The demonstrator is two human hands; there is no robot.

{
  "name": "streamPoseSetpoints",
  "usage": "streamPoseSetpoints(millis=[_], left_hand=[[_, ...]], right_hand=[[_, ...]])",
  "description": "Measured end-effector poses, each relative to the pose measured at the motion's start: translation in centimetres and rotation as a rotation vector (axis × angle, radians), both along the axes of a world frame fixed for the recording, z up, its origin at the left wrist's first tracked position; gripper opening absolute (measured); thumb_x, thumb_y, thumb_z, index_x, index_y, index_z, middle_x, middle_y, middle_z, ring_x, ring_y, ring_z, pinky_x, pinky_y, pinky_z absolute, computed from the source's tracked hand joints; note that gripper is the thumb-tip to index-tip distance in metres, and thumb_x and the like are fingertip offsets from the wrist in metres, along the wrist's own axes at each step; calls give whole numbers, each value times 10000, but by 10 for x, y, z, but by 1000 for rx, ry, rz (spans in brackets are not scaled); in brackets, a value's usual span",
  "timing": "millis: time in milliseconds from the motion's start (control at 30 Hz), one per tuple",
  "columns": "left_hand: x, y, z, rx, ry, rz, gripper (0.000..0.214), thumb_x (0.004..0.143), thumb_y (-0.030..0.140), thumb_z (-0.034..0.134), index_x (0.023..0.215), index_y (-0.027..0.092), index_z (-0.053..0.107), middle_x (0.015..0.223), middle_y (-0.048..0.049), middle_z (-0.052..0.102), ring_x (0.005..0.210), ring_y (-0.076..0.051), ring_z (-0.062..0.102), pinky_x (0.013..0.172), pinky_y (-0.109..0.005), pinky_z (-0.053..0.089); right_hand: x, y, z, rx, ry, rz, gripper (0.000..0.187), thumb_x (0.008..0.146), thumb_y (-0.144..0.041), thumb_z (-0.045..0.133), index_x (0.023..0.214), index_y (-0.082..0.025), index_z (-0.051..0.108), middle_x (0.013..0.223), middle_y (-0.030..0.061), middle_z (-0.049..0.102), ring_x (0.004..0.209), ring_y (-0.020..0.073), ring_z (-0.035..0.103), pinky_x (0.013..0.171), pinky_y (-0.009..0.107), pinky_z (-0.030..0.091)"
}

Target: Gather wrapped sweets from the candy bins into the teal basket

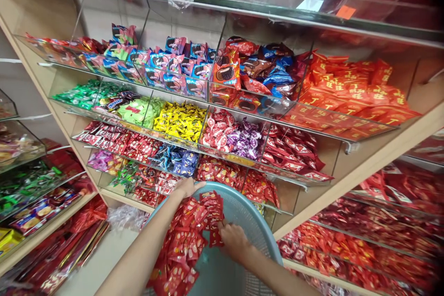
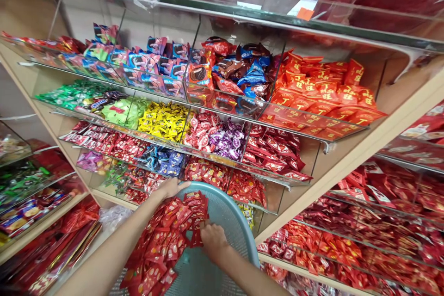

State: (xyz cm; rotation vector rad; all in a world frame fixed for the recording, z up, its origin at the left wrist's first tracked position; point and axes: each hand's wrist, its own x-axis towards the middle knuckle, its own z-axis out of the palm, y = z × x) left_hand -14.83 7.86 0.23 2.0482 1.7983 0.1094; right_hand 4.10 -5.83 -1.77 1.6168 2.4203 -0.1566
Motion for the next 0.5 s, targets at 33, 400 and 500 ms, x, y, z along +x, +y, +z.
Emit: streamPoseSetpoints(millis=[33, 400, 500], left_hand=[[0, 0, 0, -2, 2, -2, 753, 596, 762, 213, 817, 172, 625, 923, -146, 638, 838, -277, 588, 673, -318, 423], [-1, 1, -3, 26, 13, -2, 776, 592, 768, 185, 838, 177, 623, 925, -149, 637, 849, -284, 582, 686, -334, 423], [-1, 0, -1, 18, 15, -19, 773, 590, 769, 181, 816, 178, 625, 923, -152, 637, 843, -289, 583, 679, -341, 427]], right_hand=[[-2, 0, -4, 14, 1, -8, 405, 602, -178, 574, 1001, -138, 517, 927, 130, 579, 761, 249, 581, 608, 343, 478], [-13, -1, -22, -43, 73, -57, 668, 524, -196, 692, 1142, -142, 443, 1118, 163, 499, 921, 269, 540, 757, 359, 462], [-3, -1, -13, -127, 111, -86, 667, 517, -214, 697, 1132, -147, 449, 1122, 144, 504, 924, 262, 542, 772, 348, 456]])
